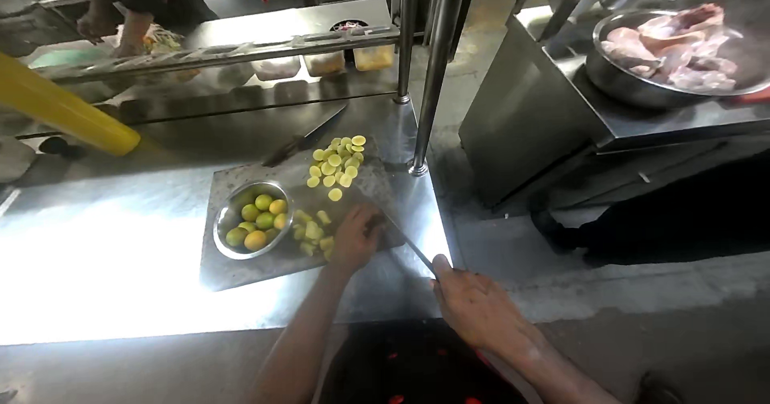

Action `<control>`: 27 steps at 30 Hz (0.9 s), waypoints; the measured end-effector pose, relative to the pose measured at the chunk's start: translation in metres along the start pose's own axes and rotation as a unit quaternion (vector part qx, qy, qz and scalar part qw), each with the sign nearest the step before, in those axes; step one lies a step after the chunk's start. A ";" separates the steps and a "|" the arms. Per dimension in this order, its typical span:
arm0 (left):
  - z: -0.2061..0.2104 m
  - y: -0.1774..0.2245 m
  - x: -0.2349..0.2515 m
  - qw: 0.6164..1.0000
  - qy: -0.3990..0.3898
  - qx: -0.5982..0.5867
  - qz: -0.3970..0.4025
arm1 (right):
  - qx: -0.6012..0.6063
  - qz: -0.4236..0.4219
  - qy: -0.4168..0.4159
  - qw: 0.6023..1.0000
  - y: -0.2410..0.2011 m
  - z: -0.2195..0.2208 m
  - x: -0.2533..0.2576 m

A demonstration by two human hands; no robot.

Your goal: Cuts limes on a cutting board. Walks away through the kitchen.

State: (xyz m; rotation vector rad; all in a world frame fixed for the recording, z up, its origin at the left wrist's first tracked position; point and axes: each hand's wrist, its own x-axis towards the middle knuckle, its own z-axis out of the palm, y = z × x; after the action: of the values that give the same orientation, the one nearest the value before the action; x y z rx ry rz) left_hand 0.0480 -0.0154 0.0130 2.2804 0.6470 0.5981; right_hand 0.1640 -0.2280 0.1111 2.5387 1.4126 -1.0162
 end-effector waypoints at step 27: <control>0.010 -0.004 -0.005 0.994 0.049 -0.086 -0.048 | -0.007 0.035 -0.119 0.992 0.029 0.007 -0.018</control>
State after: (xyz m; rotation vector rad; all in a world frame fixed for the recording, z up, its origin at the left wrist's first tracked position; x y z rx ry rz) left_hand 0.0486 -0.0209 0.0018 2.0588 0.7191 0.6962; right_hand 0.1767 -0.2607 0.1085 2.3434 1.2532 -1.2430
